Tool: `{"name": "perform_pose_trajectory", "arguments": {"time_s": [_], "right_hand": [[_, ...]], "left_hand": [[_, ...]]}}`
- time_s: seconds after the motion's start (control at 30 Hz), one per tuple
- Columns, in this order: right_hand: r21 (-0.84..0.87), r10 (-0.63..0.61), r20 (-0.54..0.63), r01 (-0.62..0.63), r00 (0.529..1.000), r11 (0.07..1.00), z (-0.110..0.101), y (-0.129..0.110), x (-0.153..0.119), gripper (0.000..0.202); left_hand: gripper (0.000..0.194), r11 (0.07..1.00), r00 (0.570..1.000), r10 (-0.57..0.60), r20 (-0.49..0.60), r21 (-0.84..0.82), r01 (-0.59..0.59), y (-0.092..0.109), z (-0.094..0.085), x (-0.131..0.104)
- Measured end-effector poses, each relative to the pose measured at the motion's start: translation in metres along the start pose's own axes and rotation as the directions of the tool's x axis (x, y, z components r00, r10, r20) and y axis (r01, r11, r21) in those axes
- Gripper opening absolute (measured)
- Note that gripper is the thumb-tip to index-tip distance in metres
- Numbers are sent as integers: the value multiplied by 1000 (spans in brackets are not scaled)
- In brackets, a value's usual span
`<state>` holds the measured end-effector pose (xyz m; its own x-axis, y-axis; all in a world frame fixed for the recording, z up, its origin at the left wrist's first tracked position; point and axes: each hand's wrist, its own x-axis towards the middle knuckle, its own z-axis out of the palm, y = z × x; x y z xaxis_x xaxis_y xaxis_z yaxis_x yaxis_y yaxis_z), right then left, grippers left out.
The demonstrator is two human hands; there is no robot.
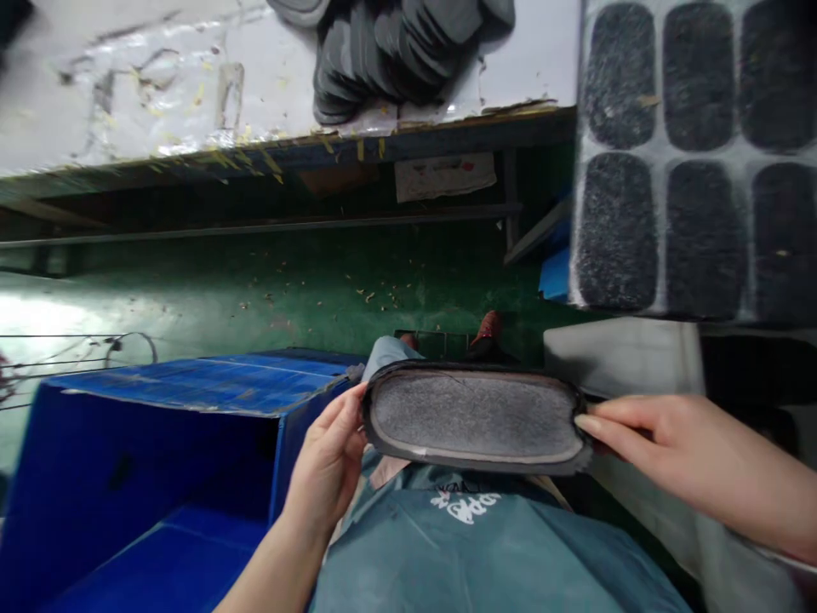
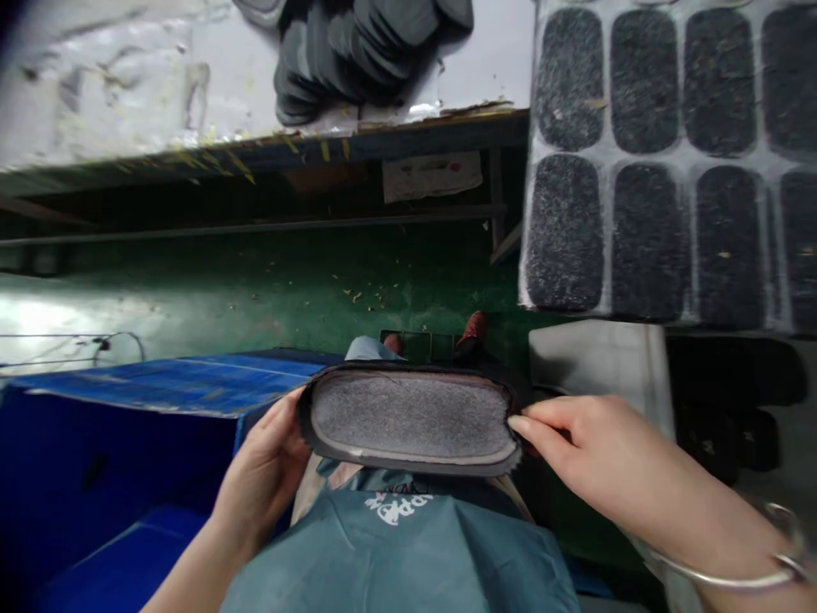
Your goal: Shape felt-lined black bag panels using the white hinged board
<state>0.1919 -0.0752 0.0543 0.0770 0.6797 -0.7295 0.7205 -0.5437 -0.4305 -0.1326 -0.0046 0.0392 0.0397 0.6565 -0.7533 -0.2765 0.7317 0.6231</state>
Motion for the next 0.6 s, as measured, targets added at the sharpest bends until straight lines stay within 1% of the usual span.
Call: {"name": "perform_pose_trajectory", "arguments": {"time_s": [0.13,0.2,0.3,0.4,0.6], "right_hand": [[1,16,-12,-16,1000,1000,10,19,8,40],[-6,12,-25,-12,1000,1000,14,24,11,38],[-19,15,-22,-15,1000,1000,15,24,11,42],[-19,20,-15,-20,1000,1000,14,23,11,47],[-41,-12,-30,10,999,999,11,19,10,47]], "left_hand": [[29,999,998,4,59,-43,-1,-1,0,2],[26,998,998,21,63,-56,-17,-2,0,2],[23,999,997,41,66,-39,-38,-3,1,0],[21,999,994,46,100,14,-47,-1,1,0],[21,990,985,39,166,130,-61,8,-2,6]]}}
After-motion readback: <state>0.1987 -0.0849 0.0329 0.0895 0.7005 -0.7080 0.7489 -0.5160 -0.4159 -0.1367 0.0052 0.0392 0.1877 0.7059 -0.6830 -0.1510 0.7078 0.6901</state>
